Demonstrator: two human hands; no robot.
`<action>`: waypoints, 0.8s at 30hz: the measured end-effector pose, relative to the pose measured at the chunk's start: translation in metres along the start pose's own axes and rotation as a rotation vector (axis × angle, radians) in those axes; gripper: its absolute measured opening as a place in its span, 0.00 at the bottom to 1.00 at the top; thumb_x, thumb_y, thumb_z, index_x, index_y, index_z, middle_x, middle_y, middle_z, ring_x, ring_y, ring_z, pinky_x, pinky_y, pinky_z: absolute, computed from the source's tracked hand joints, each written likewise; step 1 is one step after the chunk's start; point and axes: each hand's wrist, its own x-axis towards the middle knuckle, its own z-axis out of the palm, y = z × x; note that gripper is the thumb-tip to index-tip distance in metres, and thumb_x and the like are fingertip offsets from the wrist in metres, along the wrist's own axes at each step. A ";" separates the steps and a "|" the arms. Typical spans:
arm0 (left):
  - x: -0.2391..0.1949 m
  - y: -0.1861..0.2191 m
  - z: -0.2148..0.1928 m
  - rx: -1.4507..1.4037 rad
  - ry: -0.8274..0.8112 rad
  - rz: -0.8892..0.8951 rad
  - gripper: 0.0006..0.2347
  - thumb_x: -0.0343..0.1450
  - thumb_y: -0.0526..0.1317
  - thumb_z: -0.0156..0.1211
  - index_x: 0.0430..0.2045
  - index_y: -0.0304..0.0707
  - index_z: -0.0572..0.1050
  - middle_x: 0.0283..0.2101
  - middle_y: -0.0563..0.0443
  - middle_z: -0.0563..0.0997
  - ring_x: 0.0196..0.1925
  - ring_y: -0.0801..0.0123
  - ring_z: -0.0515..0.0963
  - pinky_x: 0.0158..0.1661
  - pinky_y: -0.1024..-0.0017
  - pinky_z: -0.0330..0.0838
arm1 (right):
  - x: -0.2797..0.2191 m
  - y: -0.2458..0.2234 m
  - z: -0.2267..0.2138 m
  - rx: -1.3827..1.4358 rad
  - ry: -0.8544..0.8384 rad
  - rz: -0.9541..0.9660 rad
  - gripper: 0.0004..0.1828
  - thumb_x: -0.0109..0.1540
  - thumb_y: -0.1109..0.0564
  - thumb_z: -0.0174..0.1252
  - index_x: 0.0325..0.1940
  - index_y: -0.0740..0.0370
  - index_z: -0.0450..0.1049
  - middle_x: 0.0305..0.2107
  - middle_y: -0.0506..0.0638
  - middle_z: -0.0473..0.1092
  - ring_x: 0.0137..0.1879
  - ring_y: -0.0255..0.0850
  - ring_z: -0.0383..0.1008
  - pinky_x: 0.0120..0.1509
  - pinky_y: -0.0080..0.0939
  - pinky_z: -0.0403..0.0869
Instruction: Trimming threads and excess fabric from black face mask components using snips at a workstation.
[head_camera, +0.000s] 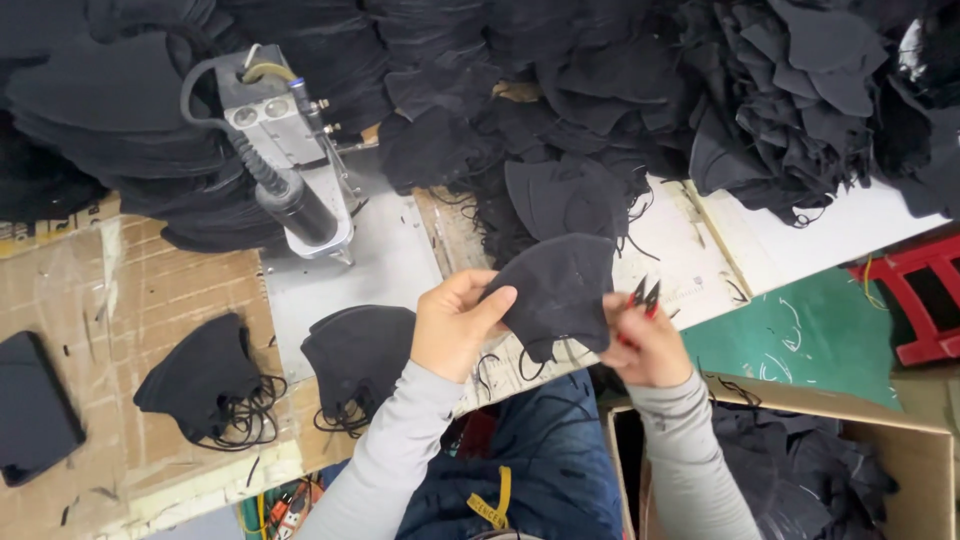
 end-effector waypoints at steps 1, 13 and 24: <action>-0.005 0.006 0.002 0.002 -0.001 0.002 0.09 0.71 0.32 0.65 0.42 0.26 0.79 0.34 0.49 0.85 0.32 0.76 0.81 0.34 0.78 0.77 | -0.002 0.007 0.002 0.001 -0.002 -0.002 0.15 0.63 0.55 0.54 0.49 0.66 0.76 0.20 0.46 0.70 0.17 0.27 0.53 0.21 0.30 0.51; -0.077 -0.019 -0.003 0.798 -0.081 0.310 0.10 0.67 0.36 0.70 0.40 0.35 0.81 0.34 0.45 0.84 0.32 0.59 0.85 0.34 0.71 0.76 | -0.035 0.062 0.033 -0.395 0.088 0.070 0.07 0.65 0.60 0.66 0.36 0.66 0.75 0.19 0.44 0.67 0.22 0.28 0.63 0.27 0.29 0.61; -0.064 -0.004 -0.051 -0.464 0.068 -0.034 0.10 0.78 0.40 0.49 0.30 0.34 0.73 0.49 0.40 0.84 0.33 0.69 0.73 0.46 0.64 0.75 | -0.058 0.032 -0.019 0.004 0.238 0.010 0.07 0.60 0.68 0.59 0.42 0.64 0.74 0.18 0.43 0.65 0.21 0.31 0.61 0.25 0.34 0.59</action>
